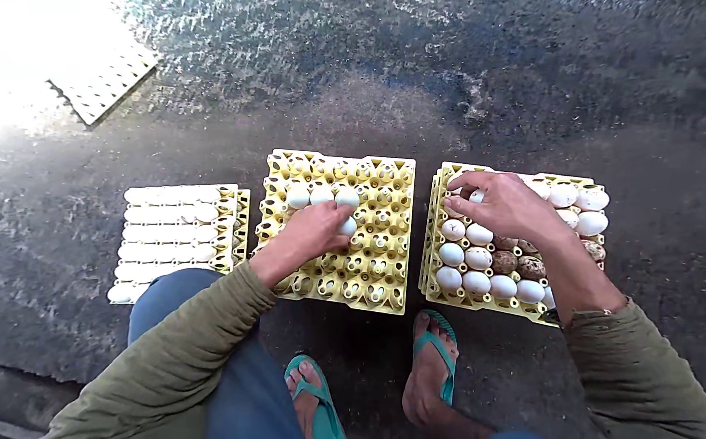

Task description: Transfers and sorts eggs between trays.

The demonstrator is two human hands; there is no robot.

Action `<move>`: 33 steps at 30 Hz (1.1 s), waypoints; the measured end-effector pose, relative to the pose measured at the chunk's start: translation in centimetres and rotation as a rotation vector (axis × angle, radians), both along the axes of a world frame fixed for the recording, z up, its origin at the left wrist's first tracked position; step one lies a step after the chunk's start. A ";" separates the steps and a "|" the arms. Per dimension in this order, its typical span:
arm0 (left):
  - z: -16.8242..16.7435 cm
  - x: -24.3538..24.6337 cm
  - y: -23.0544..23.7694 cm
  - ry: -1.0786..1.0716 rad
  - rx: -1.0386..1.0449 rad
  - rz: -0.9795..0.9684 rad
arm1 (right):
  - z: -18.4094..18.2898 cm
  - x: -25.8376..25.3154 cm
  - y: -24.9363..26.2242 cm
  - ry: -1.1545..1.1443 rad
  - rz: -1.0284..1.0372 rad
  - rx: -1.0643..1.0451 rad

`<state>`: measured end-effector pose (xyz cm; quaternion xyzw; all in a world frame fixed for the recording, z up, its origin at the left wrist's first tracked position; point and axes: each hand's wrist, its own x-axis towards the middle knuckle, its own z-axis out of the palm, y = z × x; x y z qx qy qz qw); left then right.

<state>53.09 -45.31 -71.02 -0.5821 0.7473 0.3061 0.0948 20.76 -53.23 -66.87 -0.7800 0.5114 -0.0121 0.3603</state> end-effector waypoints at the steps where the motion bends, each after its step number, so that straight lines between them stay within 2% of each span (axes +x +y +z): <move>1: 0.2 0.5 0.1 0.035 -0.027 0.024 | 0.0 0.0 0.3 -0.056 -0.011 0.043; 5: 1.2 4.0 1.3 0.128 -0.150 0.195 | -1.2 -0.3 2.0 -0.448 -0.206 0.405; 9: -0.6 6.1 3.5 0.128 -0.103 0.344 | -3.3 0.0 4.2 -0.851 -0.398 0.787; 13: -2.6 4.9 3.2 0.170 -0.100 0.299 | -5.1 -0.6 5.0 -1.137 -0.329 0.975; 16: -2.7 4.6 3.2 0.137 -0.101 0.327 | -5.3 -0.3 5.2 -1.205 -0.277 1.023; 19: -2.4 4.7 3.2 0.090 -0.062 0.361 | -4.9 0.4 5.3 -1.136 -0.258 0.961; 22: -2.3 4.6 3.1 0.113 -0.017 0.391 | -4.0 1.3 5.7 -0.821 -0.196 0.759; 26: -2.7 5.1 3.5 0.161 -0.049 0.437 | -3.8 5.3 6.7 -0.440 -0.054 0.530; 29: -2.8 5.2 3.2 0.170 -0.013 0.434 | -3.6 8.7 7.4 -0.233 0.123 0.310; 33: -2.9 4.5 3.5 0.131 -0.041 0.446 | -4.4 11.4 7.7 -0.094 0.182 0.042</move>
